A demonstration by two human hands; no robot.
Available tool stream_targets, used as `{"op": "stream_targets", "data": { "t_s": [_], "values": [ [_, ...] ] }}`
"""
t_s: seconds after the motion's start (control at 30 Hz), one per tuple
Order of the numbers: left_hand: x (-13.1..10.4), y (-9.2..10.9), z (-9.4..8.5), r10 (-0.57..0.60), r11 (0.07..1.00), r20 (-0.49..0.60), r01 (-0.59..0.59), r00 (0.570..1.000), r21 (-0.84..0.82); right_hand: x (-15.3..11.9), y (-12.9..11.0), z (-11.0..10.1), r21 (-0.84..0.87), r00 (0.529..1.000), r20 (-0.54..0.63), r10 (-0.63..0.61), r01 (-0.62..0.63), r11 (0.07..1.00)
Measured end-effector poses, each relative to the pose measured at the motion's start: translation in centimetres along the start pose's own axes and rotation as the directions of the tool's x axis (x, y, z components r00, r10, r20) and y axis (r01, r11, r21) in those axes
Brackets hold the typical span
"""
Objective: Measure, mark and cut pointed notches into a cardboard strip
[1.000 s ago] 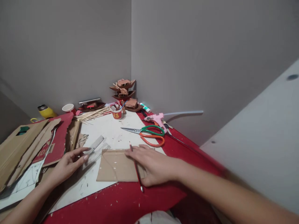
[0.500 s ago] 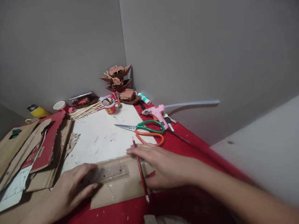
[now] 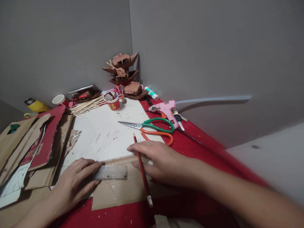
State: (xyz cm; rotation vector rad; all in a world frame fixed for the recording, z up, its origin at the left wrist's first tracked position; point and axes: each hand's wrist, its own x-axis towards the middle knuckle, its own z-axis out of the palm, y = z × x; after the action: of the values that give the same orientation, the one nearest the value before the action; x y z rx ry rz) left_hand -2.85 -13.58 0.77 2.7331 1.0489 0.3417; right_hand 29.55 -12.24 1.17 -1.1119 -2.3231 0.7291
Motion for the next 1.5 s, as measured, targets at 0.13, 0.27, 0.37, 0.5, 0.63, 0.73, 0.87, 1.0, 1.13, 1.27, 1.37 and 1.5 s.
{"op": "stream_targets", "data": {
  "t_s": [0.13,0.27,0.37,0.5,0.63,0.73,0.87,1.0,1.13,1.27,1.37,1.5],
  "values": [
    [-0.2,-0.5,-0.1,0.004,1.000,-0.012,-0.004,1.000,-0.009,1.3,-1.1,0.4,0.029,0.999,-0.018,-0.050,0.050,0.998],
    [-0.3,-1.0,0.0,0.007,1.000,-0.041,-0.007,0.999,0.000,2.5,-1.3,1.8,0.096,0.994,-0.084,-0.074,0.082,0.992],
    [-0.6,-1.0,0.3,0.022,1.000,-0.065,-0.022,0.998,0.005,2.6,-0.5,2.6,0.123,0.990,-0.088,-0.112,0.123,0.985],
    [-0.7,-0.3,0.8,0.098,0.992,-0.068,-0.091,0.993,0.092,2.3,0.5,3.0,0.183,0.978,-0.055,-0.199,0.206,0.961],
    [-0.4,0.8,1.4,0.219,0.948,-0.002,-0.213,0.976,0.237,2.0,0.9,3.1,0.175,0.970,-0.052,-0.236,0.242,0.955],
    [-0.4,1.4,1.9,0.265,0.921,0.043,-0.266,0.963,0.284,1.7,1.0,3.1,0.162,0.967,-0.064,-0.247,0.254,0.953],
    [-0.5,1.7,2.0,0.295,0.899,0.045,-0.294,0.954,0.324,1.4,0.9,2.9,0.125,0.965,-0.061,-0.255,0.261,0.957],
    [-0.8,1.9,1.7,0.289,0.878,0.052,-0.287,0.956,0.383,1.5,0.4,2.6,0.126,0.969,0.021,-0.247,0.243,0.962],
    [-1.3,2.4,2.0,0.250,0.872,0.068,-0.256,0.966,0.417,1.6,0.3,2.5,0.143,0.973,0.044,-0.225,0.217,0.966],
    [-2.3,2.8,3.0,0.230,0.849,0.113,-0.256,0.967,0.462,1.6,0.4,2.6,0.110,0.970,0.004,-0.242,0.240,0.965],
    [-2.8,2.9,3.5,0.256,0.821,0.129,-0.286,0.958,0.494,1.6,0.5,2.7,0.094,0.966,-0.007,-0.259,0.259,0.961],
    [-2.7,2.9,3.4,0.282,0.808,0.130,-0.308,0.951,0.503,1.7,0.5,2.6,0.106,0.961,0.011,-0.276,0.273,0.956]
  ]
}}
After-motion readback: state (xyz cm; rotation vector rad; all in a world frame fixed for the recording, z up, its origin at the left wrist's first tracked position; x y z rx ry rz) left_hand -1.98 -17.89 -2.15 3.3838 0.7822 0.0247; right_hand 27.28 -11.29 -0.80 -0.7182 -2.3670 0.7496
